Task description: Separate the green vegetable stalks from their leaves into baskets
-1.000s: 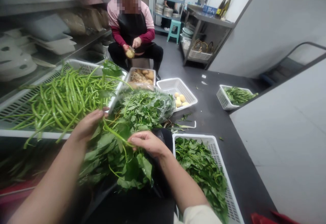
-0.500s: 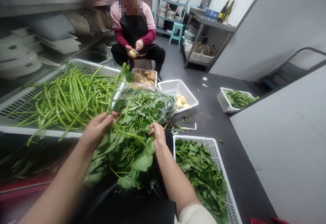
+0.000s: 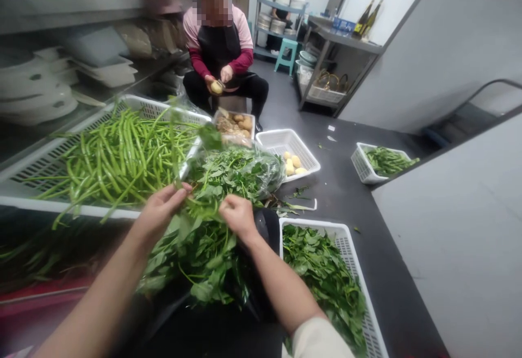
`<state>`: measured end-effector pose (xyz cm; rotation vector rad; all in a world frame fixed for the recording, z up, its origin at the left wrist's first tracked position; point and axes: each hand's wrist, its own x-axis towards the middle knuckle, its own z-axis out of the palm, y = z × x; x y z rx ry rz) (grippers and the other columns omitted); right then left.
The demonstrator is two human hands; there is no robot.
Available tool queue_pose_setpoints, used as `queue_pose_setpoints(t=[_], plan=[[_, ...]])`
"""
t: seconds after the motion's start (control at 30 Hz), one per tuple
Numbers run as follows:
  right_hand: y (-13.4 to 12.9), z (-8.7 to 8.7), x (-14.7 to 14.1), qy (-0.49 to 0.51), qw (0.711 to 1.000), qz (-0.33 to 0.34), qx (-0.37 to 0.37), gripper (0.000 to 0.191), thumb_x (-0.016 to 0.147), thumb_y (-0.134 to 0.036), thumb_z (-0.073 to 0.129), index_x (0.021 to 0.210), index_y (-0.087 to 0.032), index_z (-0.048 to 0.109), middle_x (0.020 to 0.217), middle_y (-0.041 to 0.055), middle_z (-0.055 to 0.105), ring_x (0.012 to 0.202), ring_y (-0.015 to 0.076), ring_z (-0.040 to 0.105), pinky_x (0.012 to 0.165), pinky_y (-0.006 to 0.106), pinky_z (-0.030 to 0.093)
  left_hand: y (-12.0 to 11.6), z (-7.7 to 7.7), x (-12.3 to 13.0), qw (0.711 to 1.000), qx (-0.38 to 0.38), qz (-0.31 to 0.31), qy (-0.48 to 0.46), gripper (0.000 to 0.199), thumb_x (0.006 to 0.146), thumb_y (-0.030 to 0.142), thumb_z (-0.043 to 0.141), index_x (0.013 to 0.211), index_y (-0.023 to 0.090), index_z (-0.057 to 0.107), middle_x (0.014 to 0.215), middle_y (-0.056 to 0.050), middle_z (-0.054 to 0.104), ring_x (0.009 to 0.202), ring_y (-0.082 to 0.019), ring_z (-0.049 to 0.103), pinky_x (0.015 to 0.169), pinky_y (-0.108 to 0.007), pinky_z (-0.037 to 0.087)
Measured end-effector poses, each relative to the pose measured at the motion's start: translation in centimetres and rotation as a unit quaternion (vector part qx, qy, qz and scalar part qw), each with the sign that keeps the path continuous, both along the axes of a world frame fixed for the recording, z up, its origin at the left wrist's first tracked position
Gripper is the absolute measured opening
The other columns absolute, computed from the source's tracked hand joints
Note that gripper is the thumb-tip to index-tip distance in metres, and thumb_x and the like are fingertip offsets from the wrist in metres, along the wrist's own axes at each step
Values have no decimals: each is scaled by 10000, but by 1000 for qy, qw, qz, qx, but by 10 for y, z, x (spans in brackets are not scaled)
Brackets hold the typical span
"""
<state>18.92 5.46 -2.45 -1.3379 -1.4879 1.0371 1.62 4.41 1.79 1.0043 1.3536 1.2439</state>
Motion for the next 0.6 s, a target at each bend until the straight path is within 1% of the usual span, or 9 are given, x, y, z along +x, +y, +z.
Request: queue_pose_setpoints(t=[0.07,0.1,0.17,0.27,0.33,0.4,0.43,0.53,0.6], plan=[[7,-5,21,88,987,-125,-38,191,634,-332,483,516,-184,457,507,-46,416,521,98,370,527,219,305,-3,-2,-1,1000,-2,16,-3,456,525,530,705,793,165,645,635,-1,622,650,-163,546,655,-268,425],[7,-5,38,113,979,-161,-51,204,632,-362,491,531,-187,459,511,-44,423,515,101,369,522,223,309,-4,-2,-3,1000,-6,18,-5,467,523,538,705,799,166,645,632,0,622,648,-163,544,649,-266,421],[-1,-2,83,111,977,-170,-64,233,636,-404,507,555,-189,466,512,-42,424,499,102,357,509,230,300,-5,-4,-7,1000,-17,14,-9,478,512,539,717,808,169,648,635,-2,628,655,-164,546,645,-260,417],[-26,7,151,-55,984,-94,-140,266,652,-425,543,543,-190,483,476,-44,393,469,107,340,500,244,276,-4,-8,-11,999,-38,-4,-14,483,496,524,735,812,168,657,649,-8,641,657,-166,551,630,-258,414],[-43,14,173,-214,962,-79,-153,203,641,-369,578,554,-190,534,504,-18,456,507,134,410,537,260,306,-4,-12,-9,998,-52,-27,-12,487,497,510,740,830,163,661,667,-17,652,654,-170,559,615,-261,414],[-55,20,166,-297,946,-93,-95,127,659,-317,589,655,-191,606,653,34,579,639,177,516,616,280,360,-5,-16,-4,996,-68,-61,-13,496,513,488,744,875,159,664,707,-29,667,670,-176,574,614,-265,417],[-58,22,151,-297,950,-86,-51,130,697,-307,571,723,-192,627,751,56,618,721,191,548,666,285,382,-6,-18,-1,994,-75,-77,-15,501,524,479,744,899,157,664,735,-37,676,687,-179,583,622,-267,419],[-58,25,84,-221,973,39,51,193,832,-296,465,817,-193,627,854,66,646,811,173,573,740,271,405,-10,-20,7,989,-87,-117,-20,519,548,481,738,945,156,658,828,-65,692,767,-201,604,680,-285,432],[-54,24,40,-237,962,110,83,146,811,-322,543,817,-196,617,837,56,641,784,173,563,725,268,399,-12,-20,10,987,-75,-141,-20,508,567,493,725,939,156,647,898,-87,690,839,-221,605,730,-303,438]])
